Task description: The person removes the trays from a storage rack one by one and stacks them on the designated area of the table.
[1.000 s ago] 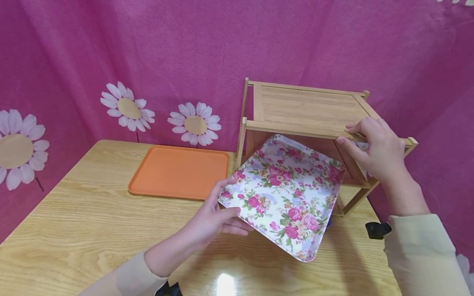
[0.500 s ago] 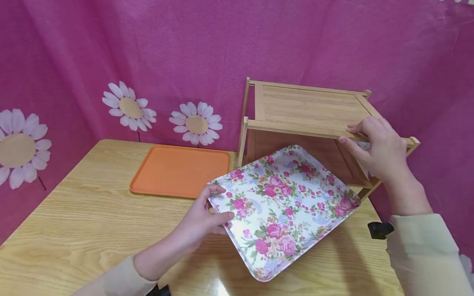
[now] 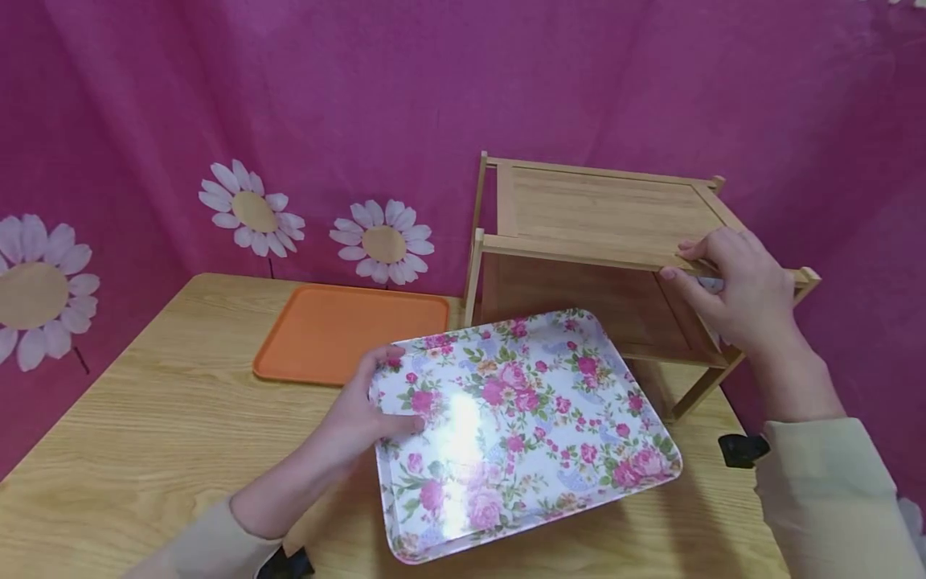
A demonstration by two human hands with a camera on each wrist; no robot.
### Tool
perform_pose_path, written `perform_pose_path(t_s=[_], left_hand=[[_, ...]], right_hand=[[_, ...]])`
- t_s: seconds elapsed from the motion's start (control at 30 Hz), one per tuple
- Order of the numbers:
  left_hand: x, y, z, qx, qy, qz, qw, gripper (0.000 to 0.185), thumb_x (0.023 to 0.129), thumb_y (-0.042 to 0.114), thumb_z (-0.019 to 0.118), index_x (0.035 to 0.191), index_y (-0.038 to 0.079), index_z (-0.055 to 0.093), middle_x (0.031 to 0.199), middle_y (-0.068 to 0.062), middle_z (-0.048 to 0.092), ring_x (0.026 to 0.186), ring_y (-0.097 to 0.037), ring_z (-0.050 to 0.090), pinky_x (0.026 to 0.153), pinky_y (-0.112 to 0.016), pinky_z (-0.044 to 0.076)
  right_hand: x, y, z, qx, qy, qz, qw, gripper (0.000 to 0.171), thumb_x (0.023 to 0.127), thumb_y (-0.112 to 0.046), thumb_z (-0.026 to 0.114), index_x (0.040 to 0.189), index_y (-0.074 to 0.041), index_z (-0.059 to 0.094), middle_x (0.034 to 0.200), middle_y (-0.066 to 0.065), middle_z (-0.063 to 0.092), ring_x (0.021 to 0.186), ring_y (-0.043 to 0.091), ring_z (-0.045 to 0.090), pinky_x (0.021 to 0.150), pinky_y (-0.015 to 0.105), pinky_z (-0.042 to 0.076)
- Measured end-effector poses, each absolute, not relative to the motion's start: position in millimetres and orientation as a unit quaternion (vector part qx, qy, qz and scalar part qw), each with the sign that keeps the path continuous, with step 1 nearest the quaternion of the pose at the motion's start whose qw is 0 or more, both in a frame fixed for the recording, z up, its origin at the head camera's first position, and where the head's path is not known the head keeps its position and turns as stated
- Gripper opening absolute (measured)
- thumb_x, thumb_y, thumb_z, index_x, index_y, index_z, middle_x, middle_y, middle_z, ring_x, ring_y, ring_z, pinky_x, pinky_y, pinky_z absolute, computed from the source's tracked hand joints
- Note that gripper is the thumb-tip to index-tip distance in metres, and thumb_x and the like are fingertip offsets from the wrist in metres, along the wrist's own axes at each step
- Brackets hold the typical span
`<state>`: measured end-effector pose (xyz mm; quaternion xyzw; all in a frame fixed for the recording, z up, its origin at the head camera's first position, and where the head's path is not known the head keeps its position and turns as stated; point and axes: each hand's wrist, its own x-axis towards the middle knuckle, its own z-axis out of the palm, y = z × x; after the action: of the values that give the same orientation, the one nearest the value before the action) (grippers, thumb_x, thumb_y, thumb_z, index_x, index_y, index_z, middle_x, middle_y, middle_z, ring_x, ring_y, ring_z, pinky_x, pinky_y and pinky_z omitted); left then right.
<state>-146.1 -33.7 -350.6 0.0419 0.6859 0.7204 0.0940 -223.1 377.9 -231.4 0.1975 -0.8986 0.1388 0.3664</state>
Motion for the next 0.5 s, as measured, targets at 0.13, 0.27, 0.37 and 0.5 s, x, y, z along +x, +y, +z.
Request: perform_pose_path(t_s=[0.13,0.27,0.37,0.5], left_hand=[[-149.7,-45.1,-350.1,0.048,0.644,0.757,0.099,0.083,0.071,-0.013,0.072,0.135,0.024,0.034,0.133,-0.014,0.045,0.11,-0.03,0.056,0.084,-0.039,0.053],[-153.6,-56.8,-347.8,0.045,0.632,0.767,0.102,0.079,0.077,-0.014,0.067,0.136,0.026,0.034,0.126,-0.016,0.053,0.097,-0.028,0.064,0.075,-0.041,0.056],[-157.1,-65.2,-347.0,0.048,0.64,0.759,0.112,0.08,0.077,-0.013,0.068,0.137,0.028,0.034,0.126,-0.017,0.052,0.094,-0.026,0.065,0.075,-0.041,0.057],[-163.5,-77.3,-346.8,0.07,0.639,0.755,0.132,0.086,0.075,-0.013,0.069,0.14,0.028,0.03,0.13,-0.017,0.048,0.097,-0.027,0.064,0.077,-0.043,0.056]], right_hand=[[-223.2,377.8,-231.5,0.197,-0.898,0.137,0.367,0.038,0.084,-0.035,0.07,0.096,0.0,0.06,0.104,-0.048,0.036,0.086,-0.016,0.029,0.064,0.021,0.022],[-224.4,379.2,-232.3,0.193,-0.901,0.131,0.365,0.04,0.084,-0.038,0.069,0.096,-0.001,0.061,0.102,-0.032,0.052,0.086,-0.016,0.028,0.064,0.021,0.022],[-224.6,379.9,-232.5,0.189,-0.905,0.126,0.36,0.042,0.085,-0.04,0.068,0.097,-0.001,0.061,0.1,-0.002,0.064,0.086,-0.014,0.028,0.064,0.023,0.022],[-223.5,379.9,-232.2,0.187,-0.908,0.121,0.355,0.041,0.085,-0.039,0.068,0.098,-0.001,0.06,0.103,0.015,0.064,0.086,-0.012,0.027,0.065,0.024,0.022]])
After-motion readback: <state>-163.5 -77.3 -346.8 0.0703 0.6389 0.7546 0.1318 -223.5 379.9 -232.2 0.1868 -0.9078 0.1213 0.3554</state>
